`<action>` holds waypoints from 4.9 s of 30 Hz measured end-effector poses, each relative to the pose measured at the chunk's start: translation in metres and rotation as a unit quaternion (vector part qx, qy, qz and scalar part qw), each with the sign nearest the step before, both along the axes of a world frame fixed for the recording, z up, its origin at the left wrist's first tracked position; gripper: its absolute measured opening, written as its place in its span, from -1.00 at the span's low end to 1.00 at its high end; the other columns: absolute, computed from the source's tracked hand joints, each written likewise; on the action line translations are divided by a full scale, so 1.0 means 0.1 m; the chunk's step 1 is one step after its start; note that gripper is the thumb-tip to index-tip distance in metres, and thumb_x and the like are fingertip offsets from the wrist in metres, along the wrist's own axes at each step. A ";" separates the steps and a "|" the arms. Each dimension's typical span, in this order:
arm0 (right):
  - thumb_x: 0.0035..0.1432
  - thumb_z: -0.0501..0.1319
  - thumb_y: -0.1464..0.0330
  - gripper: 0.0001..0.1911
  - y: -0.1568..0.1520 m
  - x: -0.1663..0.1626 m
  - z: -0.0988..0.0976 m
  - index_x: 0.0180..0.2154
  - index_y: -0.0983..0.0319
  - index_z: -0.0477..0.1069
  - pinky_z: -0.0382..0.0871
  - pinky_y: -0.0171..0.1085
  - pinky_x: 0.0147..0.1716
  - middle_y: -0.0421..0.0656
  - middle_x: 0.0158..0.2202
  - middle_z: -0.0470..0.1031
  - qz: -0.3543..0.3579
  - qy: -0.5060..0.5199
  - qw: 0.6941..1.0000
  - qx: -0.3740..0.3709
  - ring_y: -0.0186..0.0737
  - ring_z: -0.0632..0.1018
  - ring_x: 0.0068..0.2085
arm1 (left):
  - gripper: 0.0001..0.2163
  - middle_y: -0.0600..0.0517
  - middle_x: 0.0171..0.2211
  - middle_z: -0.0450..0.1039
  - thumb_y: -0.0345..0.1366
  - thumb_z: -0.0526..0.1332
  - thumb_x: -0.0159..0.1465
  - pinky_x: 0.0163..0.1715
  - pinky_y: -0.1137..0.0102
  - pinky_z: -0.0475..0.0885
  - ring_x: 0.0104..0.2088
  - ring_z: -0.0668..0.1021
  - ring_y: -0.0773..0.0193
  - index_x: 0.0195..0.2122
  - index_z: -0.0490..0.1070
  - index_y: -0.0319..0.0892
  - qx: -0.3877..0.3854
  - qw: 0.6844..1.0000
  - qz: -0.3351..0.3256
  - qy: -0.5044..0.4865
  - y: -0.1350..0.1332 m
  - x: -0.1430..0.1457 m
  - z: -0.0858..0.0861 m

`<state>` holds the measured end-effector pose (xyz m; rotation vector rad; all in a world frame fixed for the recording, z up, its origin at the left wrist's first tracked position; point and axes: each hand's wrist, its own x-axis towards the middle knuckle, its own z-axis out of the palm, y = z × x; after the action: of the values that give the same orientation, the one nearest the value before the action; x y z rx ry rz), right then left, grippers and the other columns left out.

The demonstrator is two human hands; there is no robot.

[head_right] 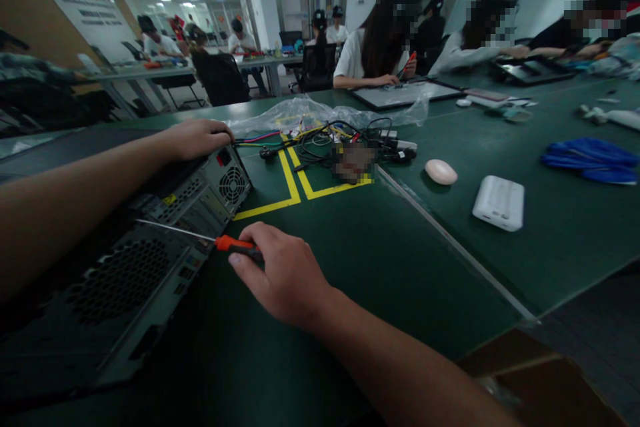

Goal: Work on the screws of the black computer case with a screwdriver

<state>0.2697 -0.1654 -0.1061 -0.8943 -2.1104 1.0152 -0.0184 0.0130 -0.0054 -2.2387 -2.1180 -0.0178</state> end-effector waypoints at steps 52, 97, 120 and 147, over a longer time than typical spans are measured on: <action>0.68 0.23 0.22 -0.84 -0.03 -0.12 -0.17 -0.06 0.13 0.41 0.24 -0.17 -0.17 -0.23 -0.25 0.49 0.066 -0.038 0.994 -0.077 -0.15 0.52 -0.25 | -0.33 -0.19 0.34 0.73 0.00 -0.05 0.51 0.28 0.12 0.57 0.32 0.70 -0.20 0.39 0.70 -0.12 -0.013 0.999 0.015 0.040 -0.06 0.11 0.06; 0.57 0.33 0.22 -0.85 0.01 0.00 -0.06 0.00 0.15 0.60 0.41 -0.14 -0.10 -0.09 -0.07 0.72 -0.020 0.050 0.998 0.037 -0.11 0.62 -0.15 | -0.36 -0.18 0.21 0.78 0.01 0.03 0.47 0.28 0.05 0.57 0.25 0.69 -0.22 0.36 0.74 -0.04 0.000 1.000 -0.004 -0.005 -0.05 0.06 0.04; 0.50 0.34 0.26 -0.87 0.00 -0.01 -0.08 -0.01 0.08 0.45 0.36 -0.16 -0.15 -0.19 -0.17 0.65 -0.002 0.012 1.000 0.000 -0.14 0.59 -0.22 | -0.33 -0.15 0.30 0.74 0.03 -0.04 0.52 0.25 0.16 0.57 0.28 0.70 -0.15 0.39 0.71 -0.04 -0.009 1.000 0.011 0.025 -0.06 0.09 0.05; 0.53 0.40 0.26 -0.87 0.04 -0.03 -0.11 0.03 0.12 0.61 0.53 -0.09 0.05 -0.09 0.00 0.74 -0.027 0.052 0.997 0.047 -0.07 0.67 -0.06 | -0.27 -0.18 0.31 0.75 0.01 -0.08 0.45 0.27 0.25 0.55 0.29 0.71 -0.12 0.36 0.71 -0.16 -0.012 0.999 -0.003 0.033 -0.09 0.12 0.06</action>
<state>0.2668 -0.1610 -0.1176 -0.8313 -2.0182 0.9080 -0.0068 0.0042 0.0001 -2.2254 -2.0897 0.0795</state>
